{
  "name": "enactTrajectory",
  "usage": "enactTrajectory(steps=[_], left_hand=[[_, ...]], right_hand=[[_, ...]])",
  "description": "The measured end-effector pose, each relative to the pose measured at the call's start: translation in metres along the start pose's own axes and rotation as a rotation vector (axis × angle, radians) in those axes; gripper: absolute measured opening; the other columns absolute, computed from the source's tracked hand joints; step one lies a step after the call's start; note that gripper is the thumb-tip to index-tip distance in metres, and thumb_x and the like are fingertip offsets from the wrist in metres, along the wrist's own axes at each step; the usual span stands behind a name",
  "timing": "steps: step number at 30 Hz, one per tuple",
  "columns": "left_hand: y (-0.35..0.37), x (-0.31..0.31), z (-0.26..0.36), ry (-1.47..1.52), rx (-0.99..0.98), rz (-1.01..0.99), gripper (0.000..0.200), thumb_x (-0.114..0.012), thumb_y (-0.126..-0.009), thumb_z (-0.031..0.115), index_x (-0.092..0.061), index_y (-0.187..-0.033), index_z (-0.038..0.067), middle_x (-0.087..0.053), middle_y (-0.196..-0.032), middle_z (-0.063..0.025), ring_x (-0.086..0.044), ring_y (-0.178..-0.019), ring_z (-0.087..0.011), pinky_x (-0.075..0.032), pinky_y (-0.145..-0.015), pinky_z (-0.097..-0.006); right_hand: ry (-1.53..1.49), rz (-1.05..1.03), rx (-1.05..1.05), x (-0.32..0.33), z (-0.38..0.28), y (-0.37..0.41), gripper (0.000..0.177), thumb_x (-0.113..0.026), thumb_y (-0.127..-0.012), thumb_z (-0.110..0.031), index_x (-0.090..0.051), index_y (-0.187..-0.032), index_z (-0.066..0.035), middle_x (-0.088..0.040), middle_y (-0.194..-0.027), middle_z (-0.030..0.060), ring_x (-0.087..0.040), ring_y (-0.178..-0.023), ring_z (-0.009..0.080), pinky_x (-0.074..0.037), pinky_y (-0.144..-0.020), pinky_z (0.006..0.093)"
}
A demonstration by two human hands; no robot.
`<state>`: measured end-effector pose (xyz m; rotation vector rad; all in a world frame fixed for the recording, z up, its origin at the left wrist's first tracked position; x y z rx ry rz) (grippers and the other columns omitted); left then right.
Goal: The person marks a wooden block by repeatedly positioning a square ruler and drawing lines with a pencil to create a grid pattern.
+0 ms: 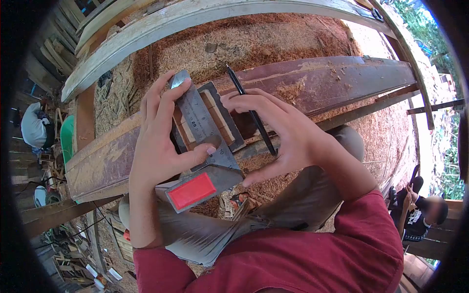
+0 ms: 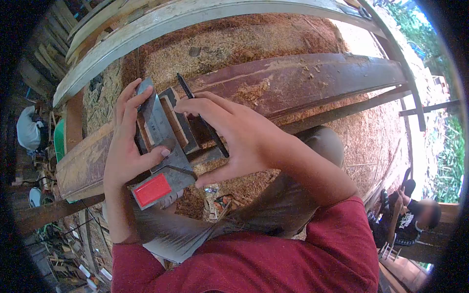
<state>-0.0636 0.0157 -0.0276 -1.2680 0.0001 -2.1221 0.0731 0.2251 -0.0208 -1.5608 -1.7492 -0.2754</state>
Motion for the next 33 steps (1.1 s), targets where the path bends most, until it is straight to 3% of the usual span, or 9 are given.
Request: enactTrajectory(steps=[24, 27, 33], left_hand=[[-0.0009, 0.0010, 0.0007, -0.007, 0.009, -0.003, 0.110, -0.098, -0.067, 0.045, -0.054, -0.163, 0.015, -0.040, -0.174, -0.0188, -0.039, -0.159, -0.0472, -0.037, -0.129, -0.0614], [0.0000, 0.0012, 0.0011, -0.017, 0.010, -0.005, 0.110, -0.098, -0.067, 0.045, -0.054, -0.163, 0.015, -0.040, -0.174, -0.0201, -0.039, -0.159, -0.0476, -0.037, -0.128, -0.0611], [0.0001, 0.0011, 0.0009, 0.027, 0.026, -0.006, 0.110, -0.098, -0.068, 0.047, -0.054, -0.163, 0.015, -0.040, -0.173, -0.0215, -0.041, -0.158, -0.0467, -0.040, -0.127, -0.0595]], right_hand=[[0.026, 0.017, 0.013, -0.0007, 0.0000, -0.0003, 0.113, -0.102, -0.070, -0.051, -0.048, -0.161, -0.008, -0.059, -0.154, 0.0216, -0.060, -0.143, 0.0448, -0.051, -0.120, 0.0529], [0.121, 0.006, 0.079, 0.0017, -0.0063, 0.0003, 0.109, -0.101, -0.070, -0.052, -0.053, -0.158, -0.010, -0.062, -0.153, 0.0190, -0.059, -0.145, 0.0424, -0.045, -0.125, 0.0567], [0.022, 0.019, 0.192, -0.0017, -0.0053, -0.0013, 0.097, -0.104, -0.071, -0.053, -0.063, -0.150, -0.014, -0.067, -0.156, 0.0089, -0.057, -0.151, 0.0375, -0.036, -0.131, 0.0630]])
Point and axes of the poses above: each hand's wrist, its own y-axis away from the middle knuckle, its own x-axis out of the back of the hand, z = x × y, the point moved 5 cm from there along -y, towards the middle knuckle
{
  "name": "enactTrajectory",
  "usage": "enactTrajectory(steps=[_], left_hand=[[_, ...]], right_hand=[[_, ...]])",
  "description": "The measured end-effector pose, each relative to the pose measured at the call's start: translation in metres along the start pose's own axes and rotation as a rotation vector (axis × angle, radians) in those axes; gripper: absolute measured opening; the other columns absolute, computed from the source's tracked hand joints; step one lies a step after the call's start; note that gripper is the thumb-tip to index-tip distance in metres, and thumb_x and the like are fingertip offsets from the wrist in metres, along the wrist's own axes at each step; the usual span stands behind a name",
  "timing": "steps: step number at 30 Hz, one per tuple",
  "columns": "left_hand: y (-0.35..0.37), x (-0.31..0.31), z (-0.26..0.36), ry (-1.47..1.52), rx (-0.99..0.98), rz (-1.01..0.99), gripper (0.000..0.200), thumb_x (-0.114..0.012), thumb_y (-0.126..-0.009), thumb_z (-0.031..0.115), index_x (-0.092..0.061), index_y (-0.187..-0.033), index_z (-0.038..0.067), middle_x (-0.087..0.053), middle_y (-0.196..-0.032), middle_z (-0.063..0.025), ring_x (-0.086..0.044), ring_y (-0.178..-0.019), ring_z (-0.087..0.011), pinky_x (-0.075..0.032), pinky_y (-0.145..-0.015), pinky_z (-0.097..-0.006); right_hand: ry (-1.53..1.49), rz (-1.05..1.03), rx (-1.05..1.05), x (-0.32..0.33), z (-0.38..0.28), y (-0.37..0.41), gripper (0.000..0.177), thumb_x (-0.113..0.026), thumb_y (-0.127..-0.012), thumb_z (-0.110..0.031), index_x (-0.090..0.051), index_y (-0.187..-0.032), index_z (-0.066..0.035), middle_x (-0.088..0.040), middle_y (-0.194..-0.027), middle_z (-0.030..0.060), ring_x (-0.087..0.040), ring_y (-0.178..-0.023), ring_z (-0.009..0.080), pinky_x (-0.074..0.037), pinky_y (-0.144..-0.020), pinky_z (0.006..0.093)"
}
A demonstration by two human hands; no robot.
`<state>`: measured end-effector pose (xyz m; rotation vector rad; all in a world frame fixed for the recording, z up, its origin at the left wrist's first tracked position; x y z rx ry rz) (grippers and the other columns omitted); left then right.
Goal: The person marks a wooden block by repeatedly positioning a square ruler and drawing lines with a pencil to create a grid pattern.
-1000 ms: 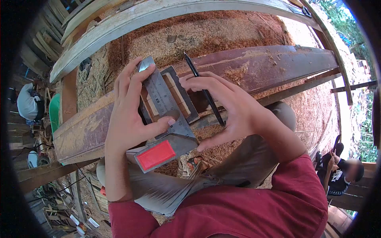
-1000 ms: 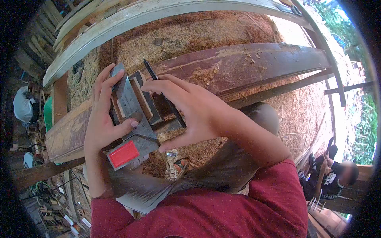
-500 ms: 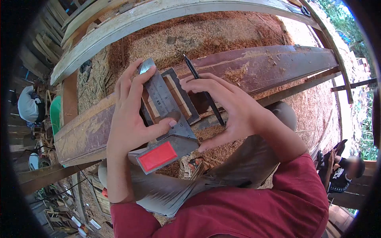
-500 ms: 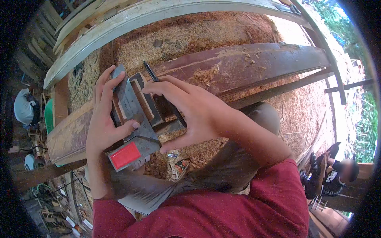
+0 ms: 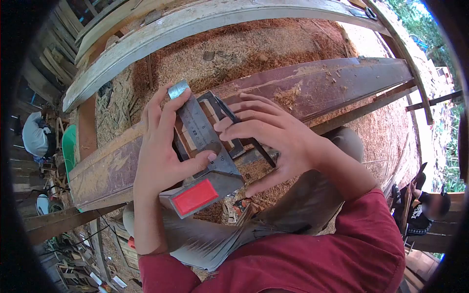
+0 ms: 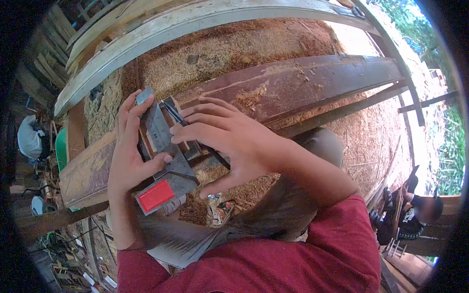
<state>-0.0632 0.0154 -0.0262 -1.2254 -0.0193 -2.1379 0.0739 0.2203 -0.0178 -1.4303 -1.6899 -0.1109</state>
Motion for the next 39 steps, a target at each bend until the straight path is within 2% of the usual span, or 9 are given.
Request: enactTrajectory(steps=[6, 12, 14, 17, 20, 23, 30, 39], left_hand=[[0.000, 0.000, 0.000, 0.009, 0.007, -0.003, 0.108, -0.097, -0.069, 0.046, -0.054, -0.163, 0.015, -0.040, -0.172, -0.0211, -0.041, -0.158, -0.0463, -0.041, -0.127, -0.0587], [0.001, -0.001, -0.002, -0.003, -0.011, 0.005, 0.108, -0.097, -0.069, 0.046, -0.054, -0.163, 0.014, -0.041, -0.172, -0.0216, -0.040, -0.159, -0.0472, -0.039, -0.128, -0.0597], [0.001, 0.000, -0.002, 0.000, -0.023, 0.004, 0.108, -0.097, -0.070, 0.046, -0.053, -0.164, 0.015, -0.041, -0.171, -0.0224, -0.039, -0.159, -0.0478, -0.038, -0.128, -0.0601], [0.001, -0.002, -0.003, -0.018, 0.040, -0.044, 0.116, -0.090, -0.074, 0.064, -0.049, -0.168, 0.010, -0.036, -0.175, -0.0260, -0.035, -0.164, -0.0457, -0.030, -0.133, -0.0575], [0.002, -0.002, -0.003, -0.019, 0.057, -0.049, 0.115, -0.090, -0.074, 0.060, -0.048, -0.168, 0.010, -0.036, -0.174, -0.0266, -0.035, -0.164, -0.0462, -0.030, -0.133, -0.0573], [0.002, -0.003, -0.006, -0.015, 0.030, -0.001, 0.110, -0.098, -0.070, 0.049, -0.052, -0.166, 0.018, -0.040, -0.171, -0.0265, -0.038, -0.160, -0.0492, -0.038, -0.127, -0.0608], [0.001, -0.001, -0.004, -0.020, 0.037, -0.011, 0.109, -0.097, -0.071, 0.048, -0.052, -0.165, 0.018, -0.039, -0.171, -0.0262, -0.038, -0.161, -0.0487, -0.039, -0.127, -0.0605], [0.001, -0.002, -0.003, -0.009, 0.005, -0.001, 0.108, -0.097, -0.071, 0.046, -0.052, -0.165, 0.017, -0.038, -0.173, -0.0224, -0.039, -0.160, -0.0471, -0.041, -0.126, -0.0586]], right_hand=[[0.064, 0.023, -0.019, -0.003, -0.002, 0.001, 0.087, -0.098, -0.077, -0.054, -0.065, -0.147, -0.015, -0.068, -0.147, 0.0117, -0.056, -0.150, 0.0378, -0.031, -0.135, 0.0651], [0.092, 0.031, 0.015, -0.009, -0.004, 0.009, 0.069, -0.095, -0.082, -0.050, -0.072, -0.137, -0.017, -0.072, -0.142, 0.0069, -0.057, -0.150, 0.0359, -0.029, -0.136, 0.0660], [0.060, 0.054, 0.036, -0.005, -0.010, 0.010, 0.065, -0.100, -0.080, -0.042, -0.072, -0.133, -0.017, -0.076, -0.141, 0.0038, -0.062, -0.145, 0.0364, -0.033, -0.134, 0.0667], [0.066, 0.035, 0.070, -0.002, -0.014, 0.019, 0.060, -0.102, -0.081, -0.037, -0.073, -0.129, -0.016, -0.078, -0.142, 0.0037, -0.066, -0.143, 0.0372, -0.037, -0.131, 0.0669], [0.071, 0.000, 0.090, -0.003, -0.015, 0.029, 0.054, -0.098, -0.085, -0.035, -0.073, -0.129, -0.016, -0.077, -0.143, 0.0030, -0.065, -0.145, 0.0344, -0.037, -0.132, 0.0647], [0.055, -0.013, 0.080, -0.005, -0.015, 0.033, 0.053, -0.096, -0.087, -0.034, -0.074, -0.131, -0.016, -0.075, -0.146, 0.0020, -0.063, -0.147, 0.0323, -0.037, -0.133, 0.0638], [0.094, -0.016, 0.088, -0.008, -0.019, 0.033, 0.052, -0.096, -0.087, -0.034, -0.073, -0.130, -0.016, -0.073, -0.151, 0.0023, -0.064, -0.147, 0.0321, -0.039, -0.132, 0.0632], [0.171, 0.117, 0.163, -0.016, -0.019, 0.028, 0.047, -0.096, -0.086, -0.033, -0.075, -0.123, -0.015, -0.076, -0.139, 0.0032, -0.069, -0.139, 0.0291, -0.050, -0.123, 0.0579]])
Point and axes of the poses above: each hand's wrist, its own y-axis away from the middle knuckle, its own x-axis out of the back of the hand, z = x × y, the point moved 5 cm from there along -y, towards the middle knuckle
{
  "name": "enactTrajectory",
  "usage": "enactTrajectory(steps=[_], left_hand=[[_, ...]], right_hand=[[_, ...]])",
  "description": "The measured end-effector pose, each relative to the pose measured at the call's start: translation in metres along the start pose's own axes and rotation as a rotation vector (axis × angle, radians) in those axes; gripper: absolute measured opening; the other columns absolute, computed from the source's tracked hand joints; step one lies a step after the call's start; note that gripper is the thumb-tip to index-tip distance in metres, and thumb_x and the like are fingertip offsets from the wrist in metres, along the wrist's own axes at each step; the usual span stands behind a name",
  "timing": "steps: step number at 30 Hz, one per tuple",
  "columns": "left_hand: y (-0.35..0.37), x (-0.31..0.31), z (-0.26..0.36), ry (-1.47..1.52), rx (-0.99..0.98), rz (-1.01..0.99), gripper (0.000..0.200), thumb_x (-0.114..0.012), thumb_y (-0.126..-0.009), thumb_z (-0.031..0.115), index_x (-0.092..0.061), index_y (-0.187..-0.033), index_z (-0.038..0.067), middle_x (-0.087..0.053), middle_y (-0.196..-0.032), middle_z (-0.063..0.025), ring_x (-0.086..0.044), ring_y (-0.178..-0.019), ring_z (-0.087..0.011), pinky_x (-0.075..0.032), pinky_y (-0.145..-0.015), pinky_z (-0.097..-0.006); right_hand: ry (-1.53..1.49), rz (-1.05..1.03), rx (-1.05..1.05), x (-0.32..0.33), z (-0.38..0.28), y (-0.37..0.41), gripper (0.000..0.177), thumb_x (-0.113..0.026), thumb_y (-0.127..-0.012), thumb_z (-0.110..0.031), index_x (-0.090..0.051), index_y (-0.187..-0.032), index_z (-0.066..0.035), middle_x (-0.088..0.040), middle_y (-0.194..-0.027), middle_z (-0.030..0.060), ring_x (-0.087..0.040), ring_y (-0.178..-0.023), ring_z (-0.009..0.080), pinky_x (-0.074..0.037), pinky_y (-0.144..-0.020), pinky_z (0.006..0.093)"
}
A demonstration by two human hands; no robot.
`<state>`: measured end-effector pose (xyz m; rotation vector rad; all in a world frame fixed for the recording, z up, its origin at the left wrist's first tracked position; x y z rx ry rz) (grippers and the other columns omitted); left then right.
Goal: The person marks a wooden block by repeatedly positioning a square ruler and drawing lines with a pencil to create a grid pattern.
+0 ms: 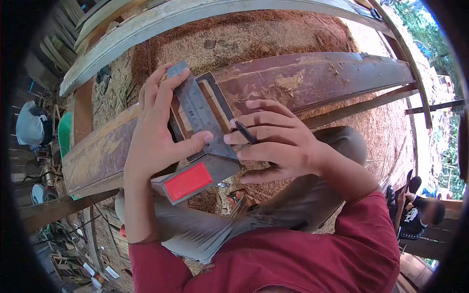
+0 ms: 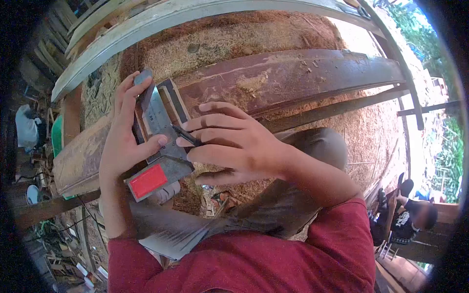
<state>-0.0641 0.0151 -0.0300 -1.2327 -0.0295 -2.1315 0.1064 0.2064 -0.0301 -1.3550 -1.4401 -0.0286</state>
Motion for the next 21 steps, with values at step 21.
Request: enactTrajectory(steps=[21], left_hand=[[0.0003, -0.0004, 0.0000, -0.008, -0.015, 0.016, 0.107, -0.097, -0.071, 0.044, -0.053, -0.165, 0.017, -0.039, -0.174, -0.0231, -0.039, -0.161, -0.0480, -0.039, -0.128, -0.0604]], right_hand=[[0.140, 0.113, 0.069, -0.0089, -0.0106, 0.0040, 0.042, -0.096, -0.087, -0.035, -0.083, -0.120, -0.013, -0.080, -0.135, 0.0063, -0.075, -0.130, 0.0318, -0.060, -0.106, 0.0502]])
Point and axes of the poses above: each hand's wrist, its own y-axis away from the middle knuckle, its own x-axis out of the back of the hand, z = x × y, the point moved 5 cm from there along -y, towards the middle knuckle
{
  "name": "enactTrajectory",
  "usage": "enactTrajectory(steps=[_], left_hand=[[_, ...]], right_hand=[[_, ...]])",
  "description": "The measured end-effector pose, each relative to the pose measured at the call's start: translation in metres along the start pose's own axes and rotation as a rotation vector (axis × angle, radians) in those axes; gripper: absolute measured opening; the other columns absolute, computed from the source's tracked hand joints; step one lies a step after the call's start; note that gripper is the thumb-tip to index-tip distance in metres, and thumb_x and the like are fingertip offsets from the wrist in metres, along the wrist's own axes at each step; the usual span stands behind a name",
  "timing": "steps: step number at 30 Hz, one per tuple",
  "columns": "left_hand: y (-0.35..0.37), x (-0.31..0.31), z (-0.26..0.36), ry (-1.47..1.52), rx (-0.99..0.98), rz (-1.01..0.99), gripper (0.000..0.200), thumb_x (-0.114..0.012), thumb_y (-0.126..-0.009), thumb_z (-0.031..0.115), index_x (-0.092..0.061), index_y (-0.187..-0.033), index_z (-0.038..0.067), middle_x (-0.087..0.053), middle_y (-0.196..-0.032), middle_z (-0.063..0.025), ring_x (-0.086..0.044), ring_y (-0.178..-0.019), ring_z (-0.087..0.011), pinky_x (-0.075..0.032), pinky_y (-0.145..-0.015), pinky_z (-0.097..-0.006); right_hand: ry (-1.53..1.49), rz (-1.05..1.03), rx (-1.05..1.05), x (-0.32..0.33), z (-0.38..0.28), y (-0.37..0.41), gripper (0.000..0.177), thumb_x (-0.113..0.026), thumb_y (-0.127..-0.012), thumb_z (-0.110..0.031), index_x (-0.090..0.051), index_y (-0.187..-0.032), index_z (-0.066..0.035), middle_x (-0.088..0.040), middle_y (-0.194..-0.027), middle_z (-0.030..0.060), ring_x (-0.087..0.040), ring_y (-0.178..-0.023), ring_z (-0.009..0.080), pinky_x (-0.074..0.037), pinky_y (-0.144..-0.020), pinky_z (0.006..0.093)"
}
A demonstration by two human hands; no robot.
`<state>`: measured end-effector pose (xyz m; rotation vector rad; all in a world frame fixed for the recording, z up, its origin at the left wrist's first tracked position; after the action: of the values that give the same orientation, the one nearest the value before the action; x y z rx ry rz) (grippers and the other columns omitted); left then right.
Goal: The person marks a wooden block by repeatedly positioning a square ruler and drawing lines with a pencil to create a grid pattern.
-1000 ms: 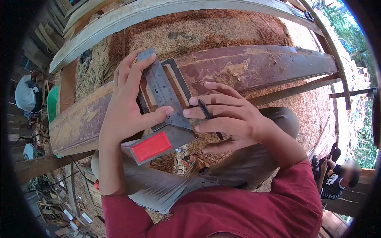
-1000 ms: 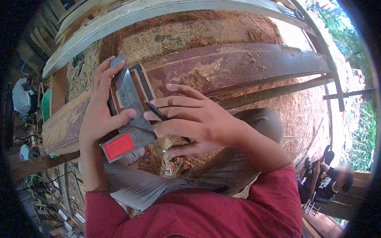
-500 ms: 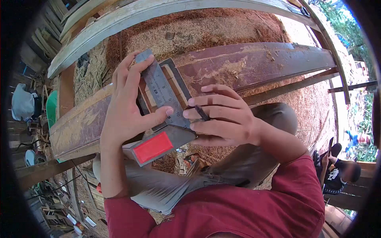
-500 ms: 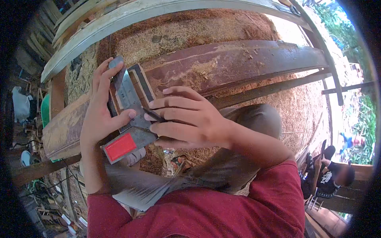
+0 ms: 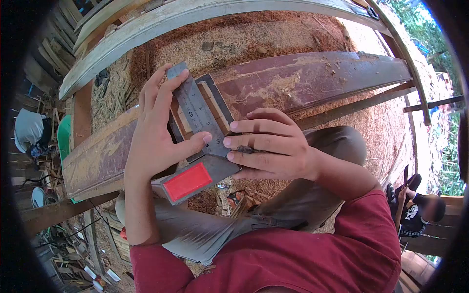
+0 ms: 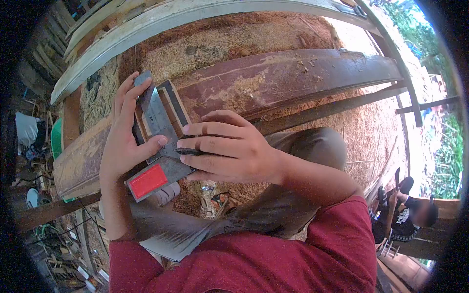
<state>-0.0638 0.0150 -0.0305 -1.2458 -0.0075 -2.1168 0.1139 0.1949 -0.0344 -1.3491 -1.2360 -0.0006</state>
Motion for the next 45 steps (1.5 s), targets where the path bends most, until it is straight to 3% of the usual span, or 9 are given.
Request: enactTrajectory(steps=[14, 45], left_hand=[[-0.0014, -0.0002, 0.0012, 0.047, 0.003, -0.009, 0.105, -0.096, -0.072, 0.043, -0.054, -0.165, 0.016, -0.038, -0.176, -0.0186, -0.039, -0.161, -0.0451, -0.039, -0.129, -0.0599], [-0.0014, 0.0005, 0.0014, 0.007, -0.005, -0.018, 0.105, -0.095, -0.072, 0.042, -0.054, -0.165, 0.017, -0.038, -0.176, -0.0211, -0.038, -0.161, -0.0464, -0.038, -0.129, -0.0598]], right_hand=[[0.004, 0.040, 0.011, -0.0017, 0.0015, 0.0022, 0.041, -0.097, -0.087, -0.035, -0.083, -0.120, -0.015, -0.081, -0.134, 0.0046, -0.076, -0.130, 0.0295, -0.061, -0.106, 0.0503], [0.001, 0.013, -0.011, -0.0012, 0.0018, 0.0020, 0.043, -0.096, -0.088, -0.037, -0.081, -0.123, -0.016, -0.080, -0.135, 0.0032, -0.075, -0.131, 0.0297, -0.058, -0.107, 0.0510]])
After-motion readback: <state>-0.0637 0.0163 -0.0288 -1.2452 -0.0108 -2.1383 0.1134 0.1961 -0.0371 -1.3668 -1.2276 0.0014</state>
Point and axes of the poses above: each hand's wrist, its own y-axis away from the middle knuckle, its own x-axis out of the back of the hand, z = x × y, the point moved 5 cm from there along -y, towards the middle knuckle
